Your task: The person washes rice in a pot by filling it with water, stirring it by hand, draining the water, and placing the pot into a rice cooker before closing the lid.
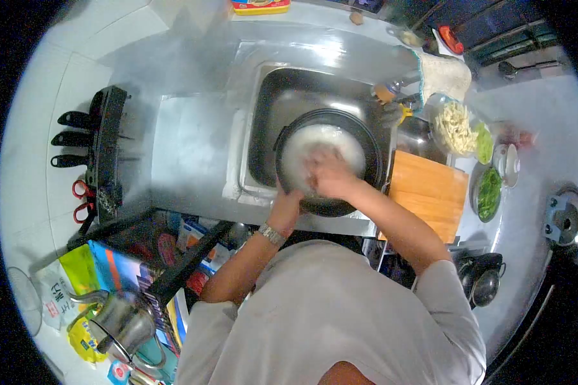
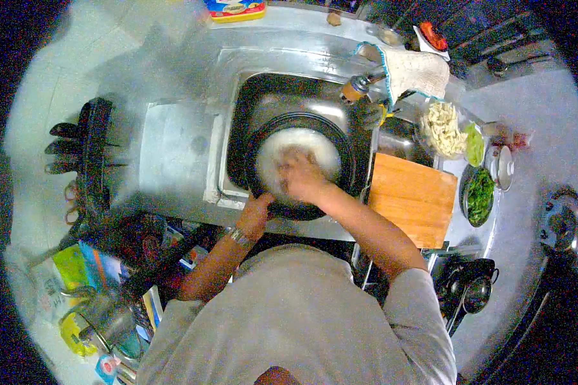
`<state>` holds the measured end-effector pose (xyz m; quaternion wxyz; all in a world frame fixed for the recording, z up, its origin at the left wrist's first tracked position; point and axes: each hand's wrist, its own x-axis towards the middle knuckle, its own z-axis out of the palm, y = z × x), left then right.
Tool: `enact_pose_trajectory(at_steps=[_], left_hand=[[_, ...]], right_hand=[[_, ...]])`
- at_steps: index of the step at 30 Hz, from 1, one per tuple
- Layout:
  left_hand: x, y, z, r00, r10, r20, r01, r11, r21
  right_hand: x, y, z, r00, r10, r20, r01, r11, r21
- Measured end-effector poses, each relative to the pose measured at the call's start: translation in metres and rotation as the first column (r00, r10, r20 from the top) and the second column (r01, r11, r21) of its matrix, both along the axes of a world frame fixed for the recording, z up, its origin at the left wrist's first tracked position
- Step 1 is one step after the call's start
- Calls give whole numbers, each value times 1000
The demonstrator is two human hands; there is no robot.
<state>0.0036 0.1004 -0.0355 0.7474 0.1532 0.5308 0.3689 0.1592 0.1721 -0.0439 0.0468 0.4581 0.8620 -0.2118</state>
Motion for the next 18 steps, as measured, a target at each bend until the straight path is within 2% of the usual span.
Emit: enact_pose_trajectory(at_steps=[1, 2, 3, 5, 6, 7, 9, 10, 11, 12, 13, 14, 15, 17, 18], left_hand=[[-4, -1, 4, 999, -38, -38, 36, 999, -34], [-6, -2, 8, 994, -78, -73, 73, 995, -71], [-7, -5, 13, 995, -75, -66, 71, 995, -71], [-6, -12, 21, 995, 55, -83, -52, 998, 39], [-8, -16, 15, 995, 57, -77, -55, 998, 36], [-10, -20, 3, 994, 45, -101, -37, 996, 79], [-15, -25, -9, 991, 42, -127, -27, 992, 120], [-17, -28, -15, 991, 30, -132, -24, 998, 51], [-18, -30, -21, 991, 21, -135, -19, 1000, 13], [-19, -32, -26, 990, 11, -138, -15, 1000, -24], [-21, -35, -34, 997, 26, -79, -21, 998, 59], [-23, -38, -37, 999, 40, -21, -37, 989, 141], [-23, -39, -36, 999, 44, -25, -41, 989, 139], [-21, -41, -32, 996, 90, 1, -89, 991, 103], [-21, -41, -26, 995, 97, -4, -96, 990, 104]], right_hand=[[3, -10, 8, 990, 137, 36, -136, 991, -11], [6, -13, 22, 981, 190, 43, -182, 974, -137], [11, -16, 29, 980, 193, 50, -184, 973, -139], [21, -21, 36, 990, 128, 60, -118, 982, -145], [25, -27, 28, 994, 6, 110, -3, 1000, -26], [24, -32, 24, 993, 10, 116, -7, 1000, -25], [11, -36, 35, 996, 1, 93, 15, 986, -165], [4, -37, 42, 982, 137, 130, -89, 944, -318], [-3, -40, 43, 982, 137, 129, -89, 943, -321], [-9, -45, 43, 989, 150, 1, -146, 969, -197], [-13, -49, 43, 976, 180, -123, -188, 980, -61], [-15, -47, 18, 956, 233, -180, -224, 972, 73], [-22, -41, 19, 954, 237, -184, -228, 971, 71], [-33, -26, 25, 926, 351, -141, -328, 931, 162], [-39, -19, 28, 924, 382, -17, -378, 919, 112]])
